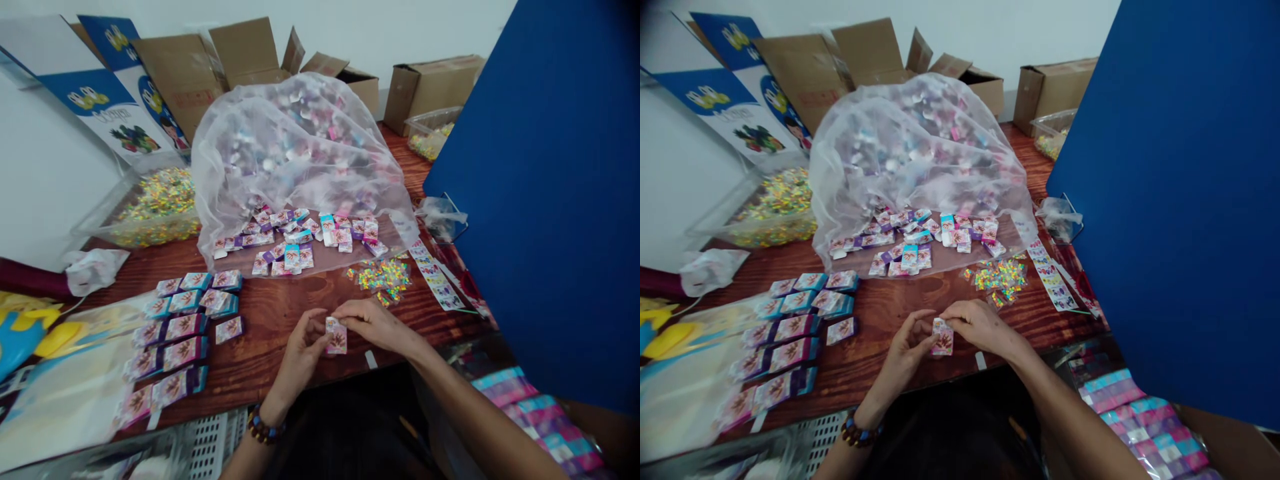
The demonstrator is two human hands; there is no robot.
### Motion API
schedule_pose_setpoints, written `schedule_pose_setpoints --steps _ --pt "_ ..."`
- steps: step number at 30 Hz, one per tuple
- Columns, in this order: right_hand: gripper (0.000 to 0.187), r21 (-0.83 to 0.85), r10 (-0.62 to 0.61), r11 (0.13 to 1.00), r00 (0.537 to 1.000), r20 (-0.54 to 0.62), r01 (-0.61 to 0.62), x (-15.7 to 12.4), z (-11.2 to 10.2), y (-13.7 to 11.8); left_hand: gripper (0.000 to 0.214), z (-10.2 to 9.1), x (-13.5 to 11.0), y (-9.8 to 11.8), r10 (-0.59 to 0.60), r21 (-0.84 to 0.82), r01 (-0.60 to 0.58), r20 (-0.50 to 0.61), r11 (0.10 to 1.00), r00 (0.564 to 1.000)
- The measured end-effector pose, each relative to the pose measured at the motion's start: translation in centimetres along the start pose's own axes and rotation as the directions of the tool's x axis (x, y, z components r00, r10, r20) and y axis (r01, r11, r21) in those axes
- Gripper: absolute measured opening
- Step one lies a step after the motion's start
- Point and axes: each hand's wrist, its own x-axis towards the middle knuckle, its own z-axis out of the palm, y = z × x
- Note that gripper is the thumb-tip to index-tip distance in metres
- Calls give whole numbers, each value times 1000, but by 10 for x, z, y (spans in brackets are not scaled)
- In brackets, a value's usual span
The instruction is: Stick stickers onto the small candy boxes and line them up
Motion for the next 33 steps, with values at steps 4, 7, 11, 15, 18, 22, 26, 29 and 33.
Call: schedule_pose_setpoints --steps 4,7,11,15,18,22,26,29,33 --pt "24 92 42 995 992 -122 -31 -7 10 6 38 1 0 2 -48 -88 49 5 995 999" --pt "22 166 117 983 969 -216 -82 -13 16 10 38 -2 1 2 -69 -107 68 -7 992 998" --pt "16 189 48 982 983 -176 -14 -16 15 9 38 -6 2 -1 -50 -70 52 29 996 998" --pt "12 177 -1 984 992 -126 23 -13 10 7 31 -9 1 -2 -41 -75 46 65 996 997" --pt "12 187 7 982 993 -121 16 -11 11 8 32 -11 1 -4 -33 -65 37 58 997 998" --pt "14 269 82 962 988 -128 -45 -12 19 7 36 -15 1 -8 -7 -8 8 78 1000 997" --pt "16 345 131 935 986 -104 -87 -14 22 5 33 -17 1 -7 4 11 -5 96 1000 995" --pt "19 482 271 843 963 -2 -237 -15 17 7 35 -18 1 -2 20 111 -33 111 993 994" --pt "23 555 328 765 940 99 -326 -15 13 14 36 -23 2 6 80 310 -123 147 943 986"
